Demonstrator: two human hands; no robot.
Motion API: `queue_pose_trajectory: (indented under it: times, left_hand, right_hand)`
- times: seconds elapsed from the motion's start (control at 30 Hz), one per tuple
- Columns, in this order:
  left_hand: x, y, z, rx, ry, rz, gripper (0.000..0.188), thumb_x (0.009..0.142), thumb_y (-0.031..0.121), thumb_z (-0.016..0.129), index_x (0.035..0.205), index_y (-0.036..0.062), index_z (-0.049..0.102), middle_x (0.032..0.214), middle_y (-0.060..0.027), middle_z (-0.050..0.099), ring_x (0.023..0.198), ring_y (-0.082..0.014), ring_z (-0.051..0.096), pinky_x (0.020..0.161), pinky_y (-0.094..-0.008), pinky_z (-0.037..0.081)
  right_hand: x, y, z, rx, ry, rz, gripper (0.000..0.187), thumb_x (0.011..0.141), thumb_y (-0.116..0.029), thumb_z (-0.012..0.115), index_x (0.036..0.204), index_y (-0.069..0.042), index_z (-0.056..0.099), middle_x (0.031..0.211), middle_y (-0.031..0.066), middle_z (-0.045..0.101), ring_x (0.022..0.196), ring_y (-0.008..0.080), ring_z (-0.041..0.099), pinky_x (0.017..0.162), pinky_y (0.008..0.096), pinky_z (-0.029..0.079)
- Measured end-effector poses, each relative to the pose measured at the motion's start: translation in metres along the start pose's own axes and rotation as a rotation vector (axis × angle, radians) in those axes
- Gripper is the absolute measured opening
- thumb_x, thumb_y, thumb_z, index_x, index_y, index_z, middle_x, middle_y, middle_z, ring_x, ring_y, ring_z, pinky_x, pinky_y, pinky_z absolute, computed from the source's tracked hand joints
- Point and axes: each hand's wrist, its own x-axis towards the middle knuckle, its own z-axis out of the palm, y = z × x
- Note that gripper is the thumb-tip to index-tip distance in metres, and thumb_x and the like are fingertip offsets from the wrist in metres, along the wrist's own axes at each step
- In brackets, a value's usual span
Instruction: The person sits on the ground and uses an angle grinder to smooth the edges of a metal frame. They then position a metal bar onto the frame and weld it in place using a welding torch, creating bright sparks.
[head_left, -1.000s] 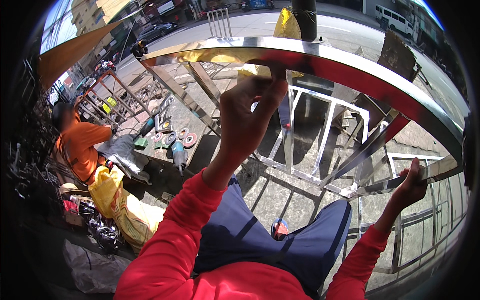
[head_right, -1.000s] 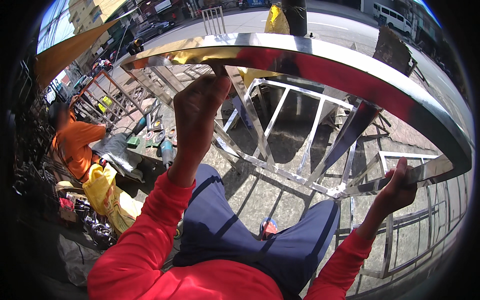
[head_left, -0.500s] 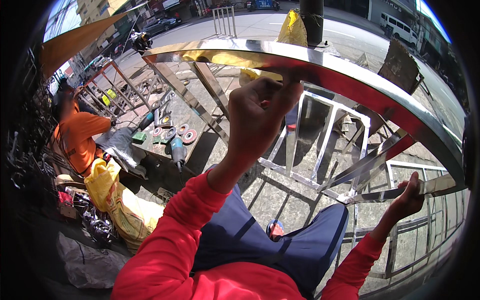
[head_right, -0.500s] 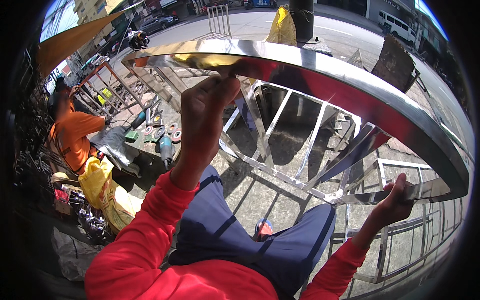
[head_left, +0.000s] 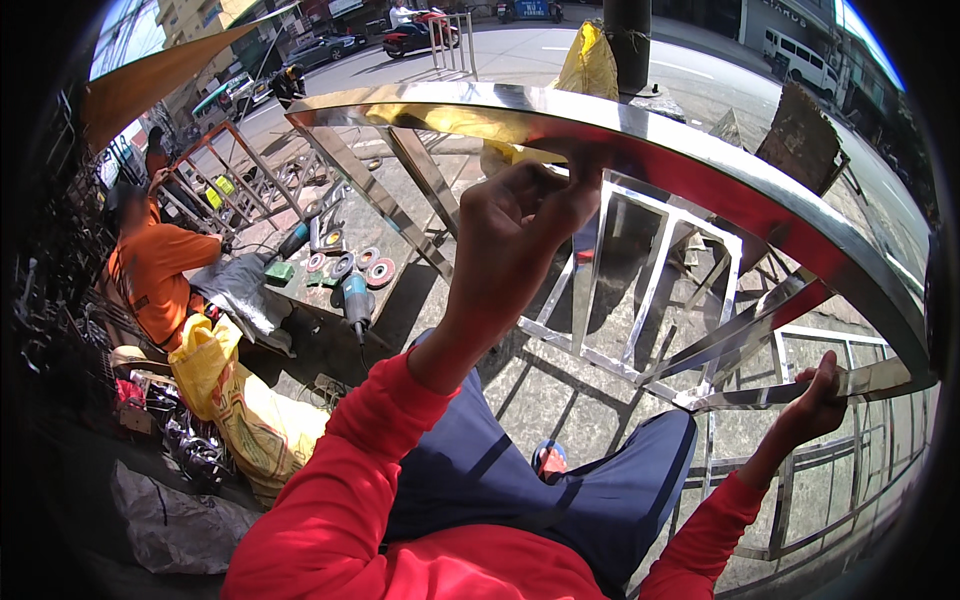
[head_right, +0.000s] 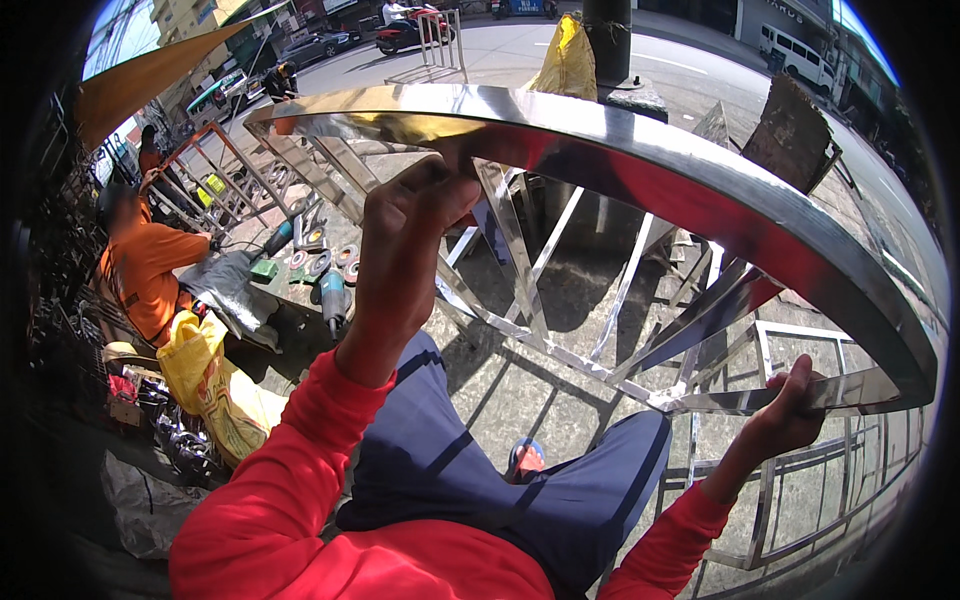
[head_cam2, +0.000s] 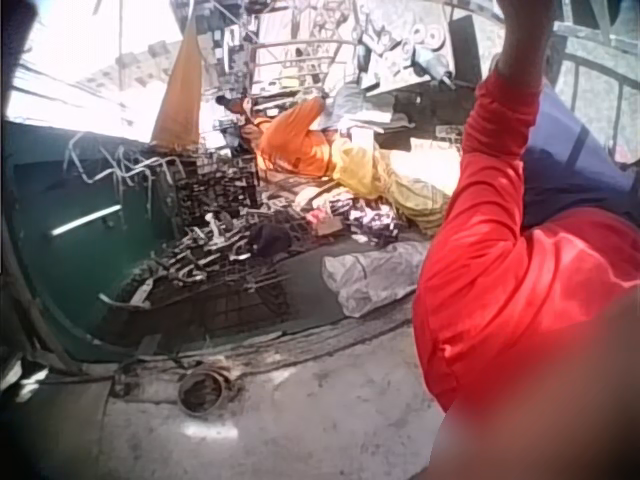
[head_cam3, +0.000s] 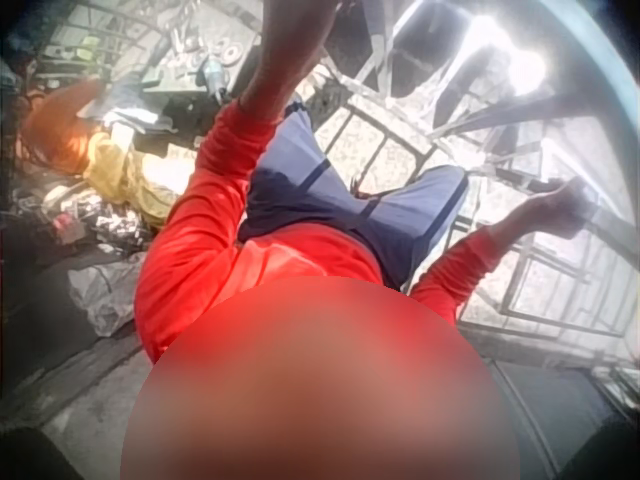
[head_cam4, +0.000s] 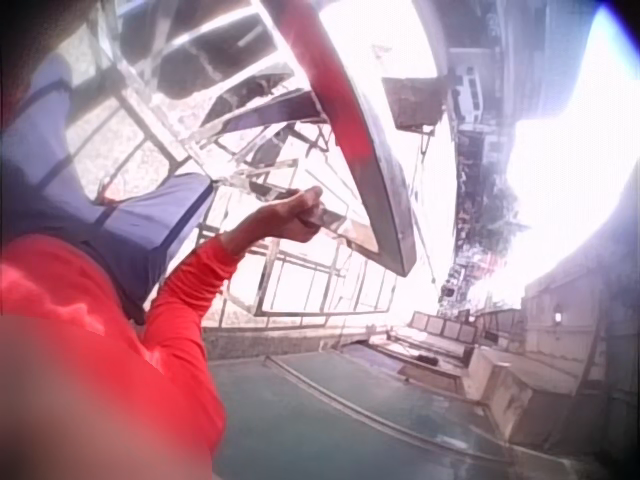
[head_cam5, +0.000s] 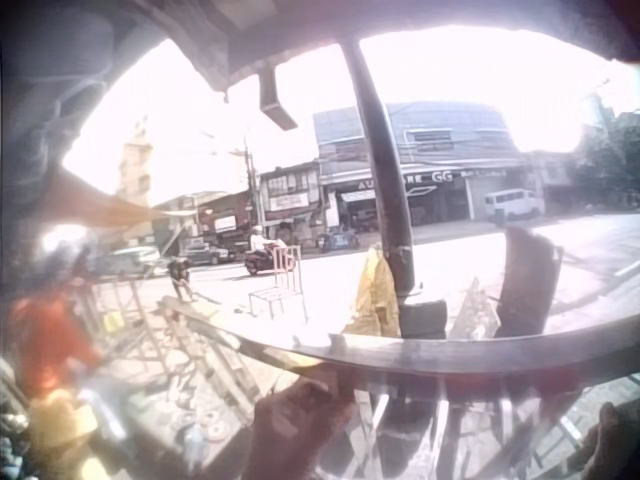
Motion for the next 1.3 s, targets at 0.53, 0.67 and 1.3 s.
queue_pose_trajectory:
  times: [0.53,0.67,1.3]
  left_hand:
    - [0.0,0.0,0.001,-0.091,0.019,0.02,0.035,0.087,0.028,0.073,0.091,-0.0061,0.069,0.078,-0.005,0.07,0.072,-0.0051,0.061,0.064,-0.0214,0.046]
    - [0.002,0.003,0.001,-0.076,0.027,-0.021,0.034,0.087,0.027,0.074,0.091,-0.0061,0.069,0.079,-0.0054,0.07,0.072,-0.0051,0.062,0.064,-0.0212,0.046]
    - [-0.001,0.01,-0.001,-0.083,-0.008,-0.158,0.026,0.088,0.035,0.07,0.094,0.0098,0.065,0.089,0.0038,0.062,0.083,-0.0054,0.058,0.073,-0.0271,0.047]
  right_hand:
    - [-0.001,0.002,-0.001,-0.012,0.001,-0.003,0.034,0.091,-0.026,0.069,0.069,0.0,0.062,0.059,0.0036,0.056,0.054,0.0131,0.05,0.057,0.0312,0.039]
    - [-0.001,0.003,0.0,-0.046,0.024,0.0,0.034,0.09,-0.027,0.069,0.07,0.0,0.064,0.059,0.0036,0.056,0.053,0.0132,0.05,0.057,0.0308,0.039]
    - [-0.002,0.002,0.002,-0.003,0.007,0.03,0.034,0.09,-0.026,0.07,0.068,-0.002,0.061,0.058,0.0028,0.055,0.053,0.0125,0.05,0.057,0.0303,0.039]
